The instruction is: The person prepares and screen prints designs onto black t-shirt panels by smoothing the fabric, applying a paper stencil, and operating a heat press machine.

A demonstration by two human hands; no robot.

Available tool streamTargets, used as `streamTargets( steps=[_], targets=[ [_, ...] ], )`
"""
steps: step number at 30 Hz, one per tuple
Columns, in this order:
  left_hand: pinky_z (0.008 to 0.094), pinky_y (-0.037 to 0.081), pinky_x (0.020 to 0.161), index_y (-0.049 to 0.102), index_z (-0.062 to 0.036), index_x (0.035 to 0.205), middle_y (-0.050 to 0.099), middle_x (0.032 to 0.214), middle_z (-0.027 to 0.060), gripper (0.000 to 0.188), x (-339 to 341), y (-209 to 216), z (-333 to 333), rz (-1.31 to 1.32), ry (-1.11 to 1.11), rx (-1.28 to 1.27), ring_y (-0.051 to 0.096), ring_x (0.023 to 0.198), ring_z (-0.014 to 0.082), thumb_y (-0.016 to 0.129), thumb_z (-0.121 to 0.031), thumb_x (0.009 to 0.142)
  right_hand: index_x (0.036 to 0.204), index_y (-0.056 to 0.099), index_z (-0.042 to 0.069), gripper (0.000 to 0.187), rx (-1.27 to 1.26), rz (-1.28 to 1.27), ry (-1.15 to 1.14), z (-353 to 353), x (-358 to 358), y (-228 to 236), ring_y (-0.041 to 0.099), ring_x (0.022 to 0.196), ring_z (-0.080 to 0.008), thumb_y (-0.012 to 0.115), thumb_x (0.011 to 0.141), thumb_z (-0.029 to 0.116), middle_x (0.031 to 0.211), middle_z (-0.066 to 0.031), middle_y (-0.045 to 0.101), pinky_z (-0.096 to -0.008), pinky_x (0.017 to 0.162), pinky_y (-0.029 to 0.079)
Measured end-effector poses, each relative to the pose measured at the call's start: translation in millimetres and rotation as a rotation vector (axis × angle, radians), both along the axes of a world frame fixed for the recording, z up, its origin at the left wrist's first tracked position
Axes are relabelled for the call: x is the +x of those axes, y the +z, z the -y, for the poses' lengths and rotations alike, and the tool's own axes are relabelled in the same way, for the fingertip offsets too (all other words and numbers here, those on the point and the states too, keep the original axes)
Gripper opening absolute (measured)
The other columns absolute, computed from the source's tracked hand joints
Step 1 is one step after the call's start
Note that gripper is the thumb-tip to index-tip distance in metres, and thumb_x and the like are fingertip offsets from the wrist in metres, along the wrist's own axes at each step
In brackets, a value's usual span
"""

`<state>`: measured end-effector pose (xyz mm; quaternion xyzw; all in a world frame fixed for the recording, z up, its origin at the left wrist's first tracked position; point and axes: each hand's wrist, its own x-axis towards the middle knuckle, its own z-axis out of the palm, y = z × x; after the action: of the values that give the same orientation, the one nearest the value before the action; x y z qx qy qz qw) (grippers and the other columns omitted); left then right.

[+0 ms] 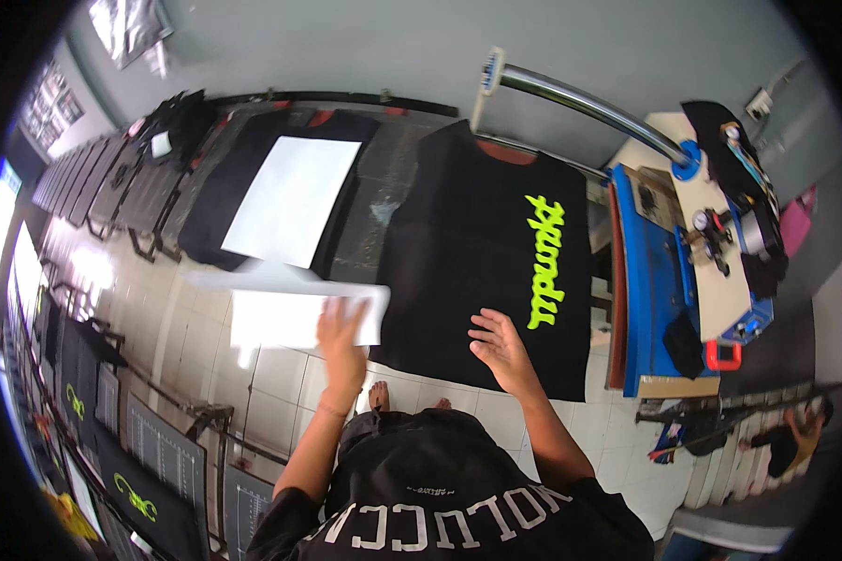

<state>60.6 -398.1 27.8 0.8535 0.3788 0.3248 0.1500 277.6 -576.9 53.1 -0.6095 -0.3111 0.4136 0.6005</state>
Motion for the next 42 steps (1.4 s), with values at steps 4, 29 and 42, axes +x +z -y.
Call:
streamTargets(
  steps=[4,29,42],
  targets=[
    [0.0512,0.026,0.113,0.064,-0.0208,0.126,0.049,0.139,0.0206,0.071,97.2,21.2,49.5,-0.053,-0.642,-0.092,0.038,0.135,0.0403,0.05,0.012,0.064,0.15,0.013,0.006,0.098,0.024,-0.004,-0.235,54.3,20.1,-16.4,0.049,0.126,-0.0318,0.08,0.078,0.014,0.143,-0.024,0.04,-0.0427,0.102,0.043],
    [0.0528,0.025,0.115,0.045,-0.0148,0.143,0.034,0.15,0.0215,0.062,193.4,-18.1,-53.5,-0.492,-0.851,-0.007,0.03,0.138,0.0471,0.054,-0.002,0.083,0.109,0.052,-0.014,0.033,-0.136,-0.437,-0.812,127.0,99.1,-98.7,0.071,0.084,-0.0298,0.058,0.095,0.016,0.102,-0.0179,0.059,-0.0344,0.069,0.061],
    [0.0495,0.022,0.117,0.034,-0.0053,0.148,0.036,0.153,0.0122,0.068,483.6,-87.8,-269.5,-0.449,-0.174,0.047,0.026,0.144,0.0352,0.037,-0.053,0.099,0.115,0.057,-0.003,0.033,-0.623,-0.453,-0.776,145.9,95.3,-50.7,0.071,0.084,-0.0275,0.055,0.097,0.025,0.101,-0.0177,0.068,-0.0362,0.069,0.058]
  ],
)
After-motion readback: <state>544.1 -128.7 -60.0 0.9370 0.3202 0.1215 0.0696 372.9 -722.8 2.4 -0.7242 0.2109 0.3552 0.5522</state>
